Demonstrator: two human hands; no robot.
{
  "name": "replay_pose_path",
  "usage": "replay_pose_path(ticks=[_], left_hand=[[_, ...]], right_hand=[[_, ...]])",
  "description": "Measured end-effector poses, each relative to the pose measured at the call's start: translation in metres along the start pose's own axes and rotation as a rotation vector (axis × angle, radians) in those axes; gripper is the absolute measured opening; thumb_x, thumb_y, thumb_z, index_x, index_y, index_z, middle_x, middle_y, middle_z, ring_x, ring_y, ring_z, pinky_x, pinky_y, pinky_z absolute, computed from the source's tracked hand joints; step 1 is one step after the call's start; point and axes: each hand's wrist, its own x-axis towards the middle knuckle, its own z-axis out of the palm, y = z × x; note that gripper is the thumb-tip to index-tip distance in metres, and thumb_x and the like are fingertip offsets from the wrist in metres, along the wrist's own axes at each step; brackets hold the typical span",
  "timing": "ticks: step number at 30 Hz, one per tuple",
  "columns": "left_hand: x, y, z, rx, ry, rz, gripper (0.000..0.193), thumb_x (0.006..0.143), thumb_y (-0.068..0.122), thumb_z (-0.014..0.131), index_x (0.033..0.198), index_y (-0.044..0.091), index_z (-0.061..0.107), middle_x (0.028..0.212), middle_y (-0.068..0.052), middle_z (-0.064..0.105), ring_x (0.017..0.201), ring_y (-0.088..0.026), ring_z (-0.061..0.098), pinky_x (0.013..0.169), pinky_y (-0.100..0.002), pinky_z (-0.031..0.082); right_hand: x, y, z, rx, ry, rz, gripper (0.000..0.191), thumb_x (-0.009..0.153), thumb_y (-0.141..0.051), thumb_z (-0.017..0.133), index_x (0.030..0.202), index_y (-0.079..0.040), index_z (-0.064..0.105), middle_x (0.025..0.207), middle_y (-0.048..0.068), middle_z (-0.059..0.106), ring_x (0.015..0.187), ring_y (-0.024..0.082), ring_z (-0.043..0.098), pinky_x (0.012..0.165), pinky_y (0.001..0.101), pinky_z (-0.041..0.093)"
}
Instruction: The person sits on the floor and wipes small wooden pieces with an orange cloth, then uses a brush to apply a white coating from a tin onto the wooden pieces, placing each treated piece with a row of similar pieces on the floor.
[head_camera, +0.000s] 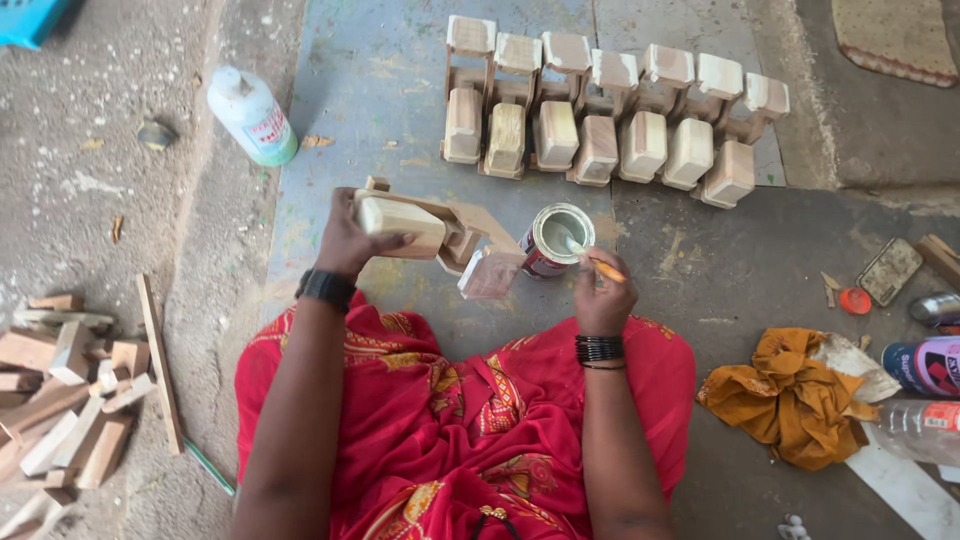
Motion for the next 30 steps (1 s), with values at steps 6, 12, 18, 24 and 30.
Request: replay_pose_path(ticks=[6,12,18,24,30], left_hand=[[-0.006,0.038,-0.017,-0.287,-0.097,0.219,0.094,0.057,0.014,0.098,0.133,0.007,0.043,0.125,-0.006,0.058,0.12,-0.019,0.059,0.107,-0.037,0.052],[0.005,0.043,-0.021,-0.284,-0.115,0.272,0.098,0.056,0.017,0.098,0.136,0.008,0.043,0.128,-0.006,0.056,0.125,-0.019,0.057,0.111,-0.037,0.05],[0.004,0.041,-0.008,-0.058,-0.091,0.313,0.105,0.056,0.019,0.1,0.14,0.008,0.039,0.134,-0.007,0.054,0.129,-0.021,0.056,0.112,-0.039,0.05],[0.007,0.044,-0.003,0.024,-0.104,0.405,0.103,0.058,0.02,0.1,0.142,0.007,0.04,0.14,-0.009,0.053,0.133,-0.023,0.055,0.116,-0.039,0.048],[0.008,0.043,-0.006,0.316,0.009,0.504,0.104,0.055,0.022,0.102,0.138,0.008,0.043,0.144,-0.014,0.048,0.135,-0.029,0.051,0.116,-0.042,0.044]], right_hand=[[0.005,0.033,-0.006,0.621,0.265,0.703,0.016,0.097,-0.01,0.072,0.109,-0.003,0.065,0.101,0.008,0.071,0.09,0.024,0.072,0.08,0.0394,0.061],[0.009,0.048,-0.028,0.891,0.395,1.003,0.013,0.096,-0.009,0.065,0.108,-0.007,0.062,0.109,0.013,0.068,0.095,0.033,0.073,0.082,0.0516,0.066],[0.019,0.052,-0.045,0.994,0.608,1.086,0.014,0.096,-0.014,0.069,0.107,-0.01,0.061,0.109,0.012,0.068,0.097,0.035,0.073,0.088,0.0544,0.064],[0.039,0.029,-0.021,1.323,0.347,1.051,0.023,0.095,-0.018,0.077,0.112,-0.009,0.065,0.112,0.01,0.07,0.102,0.032,0.072,0.091,0.0512,0.063],[0.043,-0.022,0.012,1.212,0.252,0.959,0.02,0.093,-0.019,0.075,0.107,-0.01,0.064,0.108,0.009,0.07,0.099,0.033,0.073,0.085,0.0495,0.064]])
